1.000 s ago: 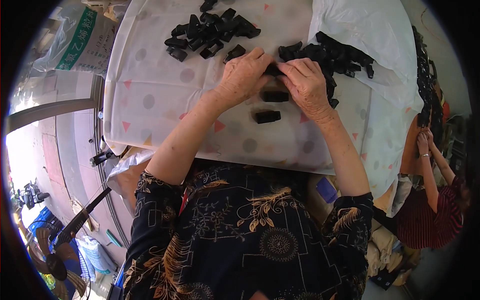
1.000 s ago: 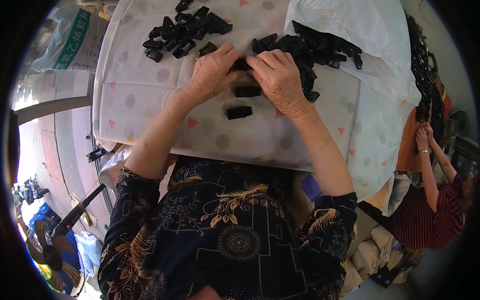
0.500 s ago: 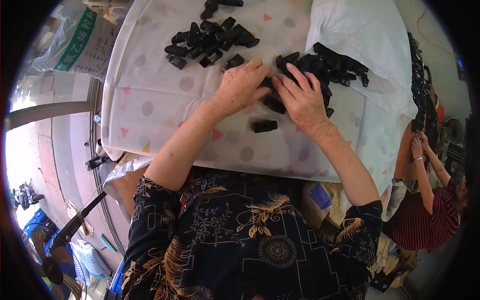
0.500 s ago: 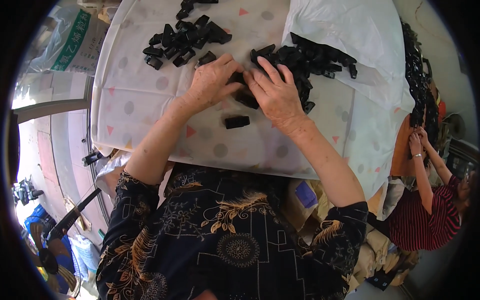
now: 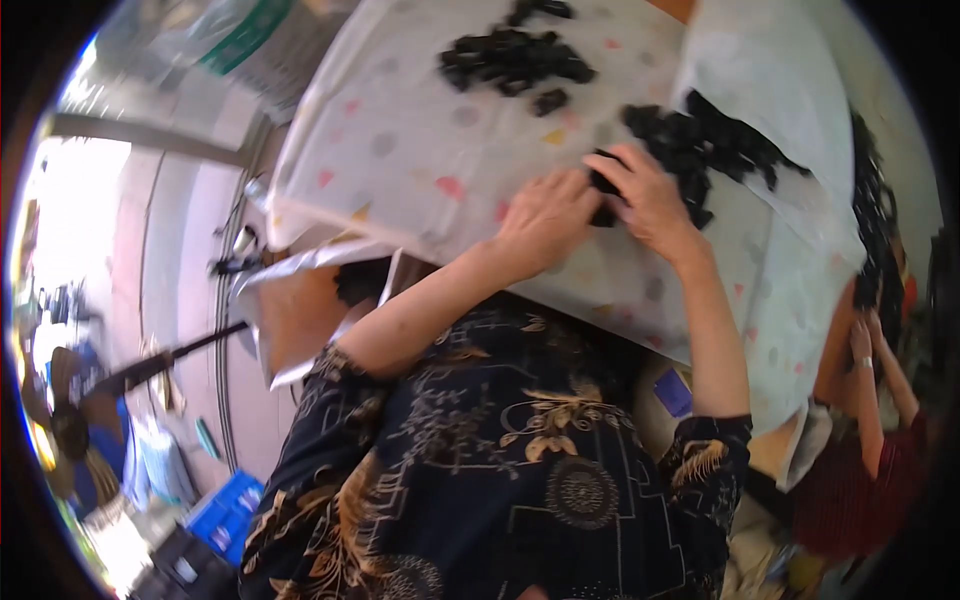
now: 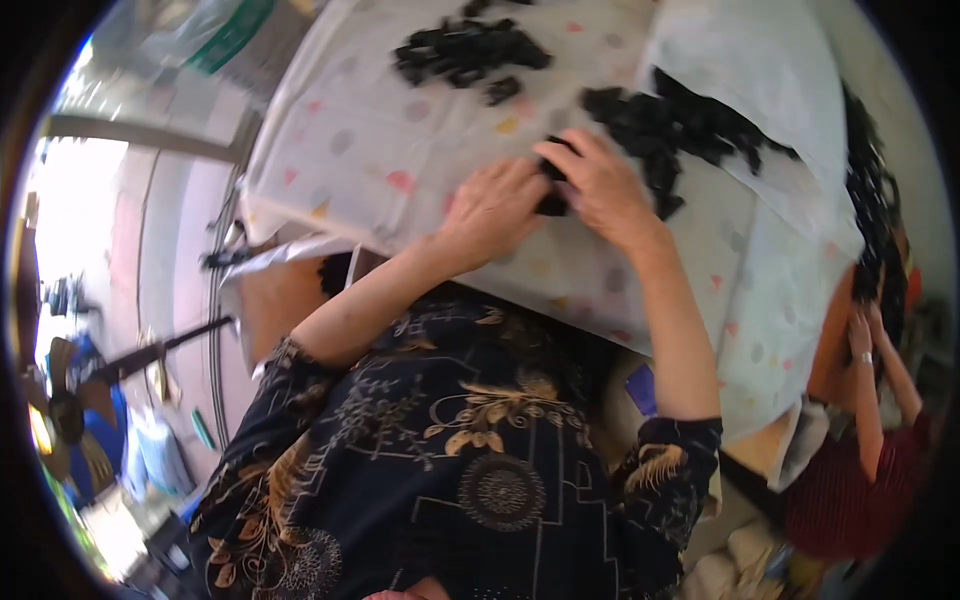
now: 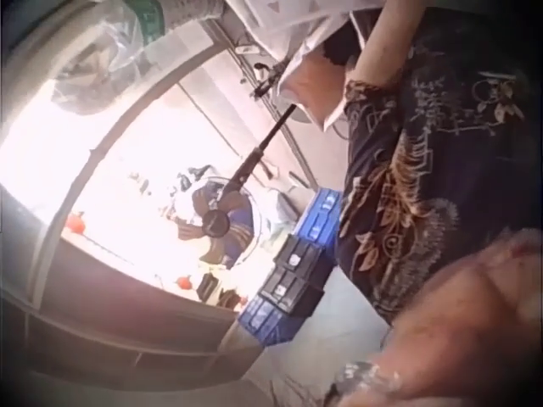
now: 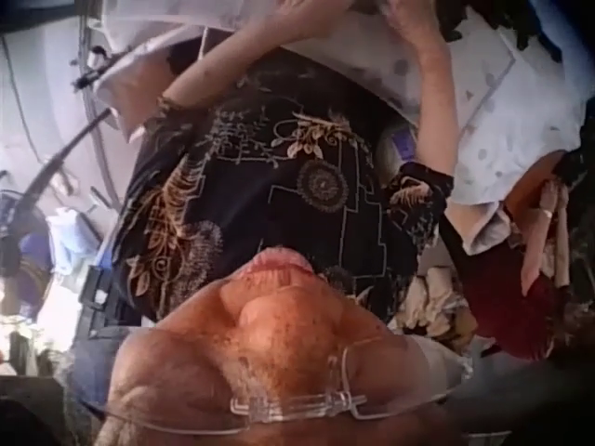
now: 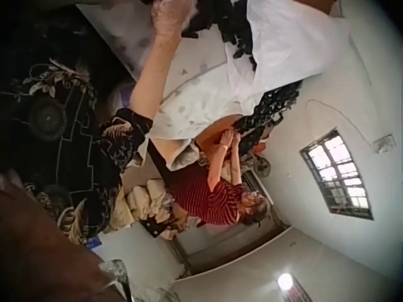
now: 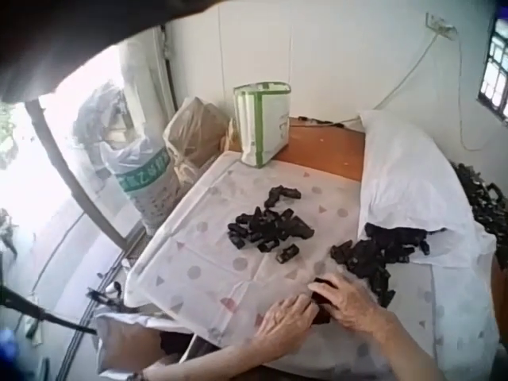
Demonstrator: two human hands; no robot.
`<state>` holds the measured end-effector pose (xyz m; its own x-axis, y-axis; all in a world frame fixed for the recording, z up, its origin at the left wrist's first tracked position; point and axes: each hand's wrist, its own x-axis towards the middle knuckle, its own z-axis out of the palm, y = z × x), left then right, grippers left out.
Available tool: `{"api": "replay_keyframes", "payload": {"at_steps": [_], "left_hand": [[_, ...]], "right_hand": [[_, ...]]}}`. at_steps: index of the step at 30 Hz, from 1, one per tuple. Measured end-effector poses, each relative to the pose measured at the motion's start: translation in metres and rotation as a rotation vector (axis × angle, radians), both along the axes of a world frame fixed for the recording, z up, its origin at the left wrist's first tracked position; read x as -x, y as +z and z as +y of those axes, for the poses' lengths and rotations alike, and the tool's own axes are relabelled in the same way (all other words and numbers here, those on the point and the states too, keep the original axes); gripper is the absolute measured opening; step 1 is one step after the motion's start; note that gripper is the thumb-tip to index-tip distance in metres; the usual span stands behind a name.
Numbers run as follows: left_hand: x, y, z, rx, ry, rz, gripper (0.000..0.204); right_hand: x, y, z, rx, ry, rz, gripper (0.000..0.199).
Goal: Sorting and organizing small black plastic buckles or components on a workbench.
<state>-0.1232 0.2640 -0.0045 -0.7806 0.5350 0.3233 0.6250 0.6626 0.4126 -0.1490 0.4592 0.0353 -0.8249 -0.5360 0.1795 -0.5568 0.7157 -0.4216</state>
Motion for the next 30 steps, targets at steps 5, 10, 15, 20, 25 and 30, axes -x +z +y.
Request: {"api": "replay_keyframes", "payload": {"at_steps": [5, 10, 15, 20, 25, 30], "left_hand": [[-0.020, 0.020, -0.050, 0.026, -0.130, -0.010, 0.031], [-0.074, 0.071, -0.162, 0.244, -0.055, -0.266, 0.033], [-0.121, 0.056, -0.238, 0.449, 0.384, -0.511, 0.038], [-0.102, 0.035, -0.224, 0.241, 0.314, -0.246, 0.035], [-0.002, 0.045, -0.115, -0.072, 0.166, -0.245, 0.032], [0.101, 0.039, -0.044, -0.029, 0.142, -0.054, 0.042]], "right_hand": [[-0.018, -0.006, -0.036, 0.108, 0.003, -0.107, 0.054], [-0.047, -0.026, -0.151, 0.401, 0.303, -0.177, 0.046], [-0.061, -0.067, -0.240, 0.331, 0.519, -0.229, 0.060], [-0.075, -0.057, -0.183, 0.323, 0.472, -0.034, 0.041], [-0.095, -0.037, -0.073, 0.589, -0.150, -0.089, 0.020], [-0.106, -0.039, 0.021, 0.727, -0.566, 0.071, 0.015]]}}
